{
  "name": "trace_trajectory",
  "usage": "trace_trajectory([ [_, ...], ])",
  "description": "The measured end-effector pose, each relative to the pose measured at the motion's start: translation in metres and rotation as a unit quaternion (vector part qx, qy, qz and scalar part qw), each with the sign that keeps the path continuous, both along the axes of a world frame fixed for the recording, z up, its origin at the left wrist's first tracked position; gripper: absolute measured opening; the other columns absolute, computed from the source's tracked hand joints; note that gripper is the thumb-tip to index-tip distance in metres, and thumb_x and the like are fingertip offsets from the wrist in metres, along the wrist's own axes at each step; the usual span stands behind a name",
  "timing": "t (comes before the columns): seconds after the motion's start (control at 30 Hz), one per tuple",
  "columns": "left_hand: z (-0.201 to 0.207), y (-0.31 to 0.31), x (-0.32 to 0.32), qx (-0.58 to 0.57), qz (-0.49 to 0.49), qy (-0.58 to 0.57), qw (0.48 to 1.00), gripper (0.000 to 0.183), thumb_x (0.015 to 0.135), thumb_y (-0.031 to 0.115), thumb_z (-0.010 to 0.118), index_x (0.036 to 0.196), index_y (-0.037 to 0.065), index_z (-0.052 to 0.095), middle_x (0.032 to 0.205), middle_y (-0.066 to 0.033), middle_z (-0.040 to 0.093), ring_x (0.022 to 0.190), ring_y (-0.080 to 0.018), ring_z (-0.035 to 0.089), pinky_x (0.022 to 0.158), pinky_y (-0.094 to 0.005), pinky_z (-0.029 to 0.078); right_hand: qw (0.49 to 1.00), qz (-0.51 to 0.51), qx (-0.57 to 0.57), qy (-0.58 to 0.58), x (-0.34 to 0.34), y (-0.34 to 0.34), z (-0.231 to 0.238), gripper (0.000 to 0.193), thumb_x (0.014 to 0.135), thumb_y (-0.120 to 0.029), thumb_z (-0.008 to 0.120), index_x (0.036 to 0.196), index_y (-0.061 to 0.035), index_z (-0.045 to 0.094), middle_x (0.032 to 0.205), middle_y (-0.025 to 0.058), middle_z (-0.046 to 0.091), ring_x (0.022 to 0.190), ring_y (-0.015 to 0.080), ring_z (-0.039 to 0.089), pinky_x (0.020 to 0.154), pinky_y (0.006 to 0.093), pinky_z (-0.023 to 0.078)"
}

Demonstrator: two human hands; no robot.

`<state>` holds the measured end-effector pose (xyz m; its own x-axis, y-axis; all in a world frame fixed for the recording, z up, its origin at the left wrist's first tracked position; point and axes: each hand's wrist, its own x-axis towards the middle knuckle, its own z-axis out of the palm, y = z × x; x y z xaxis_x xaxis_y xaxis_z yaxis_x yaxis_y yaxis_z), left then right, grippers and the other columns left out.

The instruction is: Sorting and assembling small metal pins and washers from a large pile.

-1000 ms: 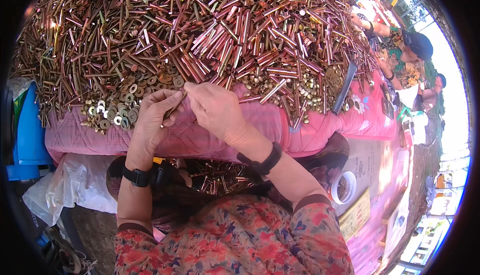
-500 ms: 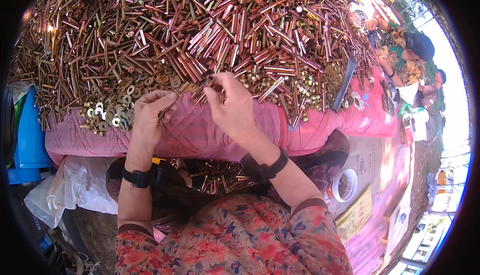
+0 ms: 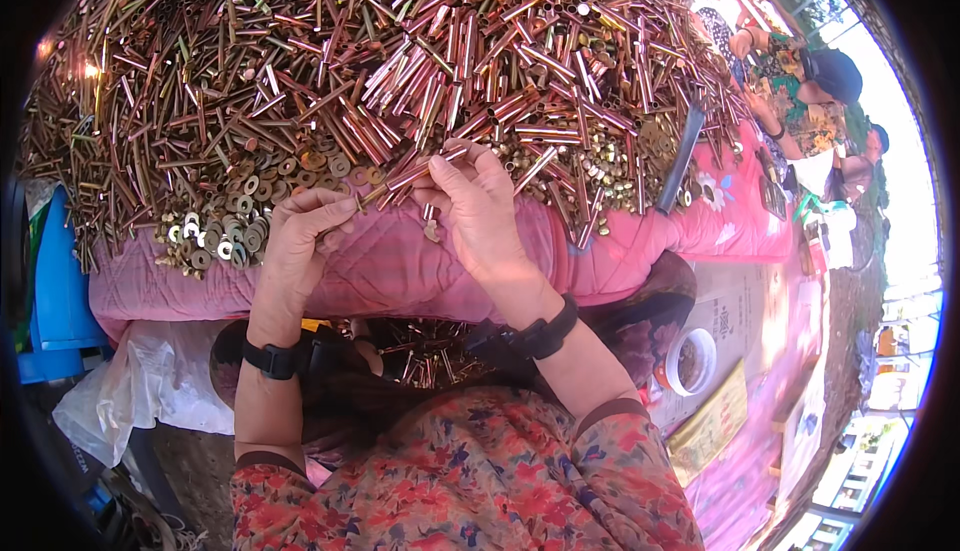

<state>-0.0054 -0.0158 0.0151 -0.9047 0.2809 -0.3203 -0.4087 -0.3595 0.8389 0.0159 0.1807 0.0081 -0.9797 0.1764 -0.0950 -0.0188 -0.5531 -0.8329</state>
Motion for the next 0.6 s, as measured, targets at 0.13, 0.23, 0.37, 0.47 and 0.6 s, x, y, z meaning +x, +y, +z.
trace_trajectory([
  [0.13,-0.006,0.002,0.002,-0.062,-0.002,0.085,0.994,0.005,0.075,0.004,0.070,0.078,0.002,0.066,0.064,-0.0006,0.060,0.051,-0.0035,0.048,0.046,-0.0167,0.032,0.995,-0.047,0.081,0.011,0.004,-0.005,0.005,0.026,0.087,-0.006,0.058,0.109,-0.0010,0.044,0.090,0.0104,0.060,0.077,0.0155,0.061,0.069,0.0279,0.053],
  [0.23,-0.006,0.005,0.004,-0.098,0.004,0.167,0.981,0.005,0.075,0.003,0.069,0.079,0.001,0.067,0.066,0.0009,0.060,0.055,-0.0029,0.049,0.050,-0.0171,0.035,0.994,-0.059,0.087,0.013,0.008,-0.009,0.009,0.026,0.087,-0.004,0.058,0.108,-0.0010,0.044,0.089,0.0098,0.060,0.075,0.0151,0.062,0.067,0.0270,0.053],
  [0.37,-0.005,0.003,0.005,-0.100,0.005,0.191,0.976,0.004,0.075,0.000,0.068,0.079,-0.001,0.067,0.069,0.0018,0.061,0.060,-0.0029,0.050,0.055,-0.0174,0.038,0.999,-0.038,0.033,0.004,0.008,-0.005,0.004,0.026,0.086,-0.004,0.058,0.108,-0.0014,0.045,0.088,0.0092,0.061,0.075,0.0144,0.062,0.067,0.0258,0.053],
  [0.47,-0.006,0.004,0.005,-0.206,-0.027,0.268,0.941,0.004,0.076,-0.001,0.066,0.079,-0.002,0.066,0.066,0.0024,0.060,0.061,-0.0023,0.052,0.057,-0.0169,0.041,0.998,-0.058,0.027,-0.022,0.011,-0.006,0.002,0.026,0.086,-0.005,0.059,0.108,-0.0016,0.045,0.087,0.0091,0.062,0.074,0.0141,0.062,0.066,0.0252,0.053],
  [0.6,-0.005,0.008,0.008,-0.208,-0.032,0.279,0.937,0.003,0.076,-0.002,0.064,0.079,-0.002,0.064,0.069,0.0026,0.059,0.060,-0.0017,0.051,0.056,-0.0171,0.040,0.995,-0.051,0.068,-0.047,0.017,-0.010,0.004,0.027,0.084,-0.005,0.061,0.107,-0.0015,0.046,0.087,0.0094,0.062,0.071,0.0147,0.062,0.063,0.0249,0.053],
])
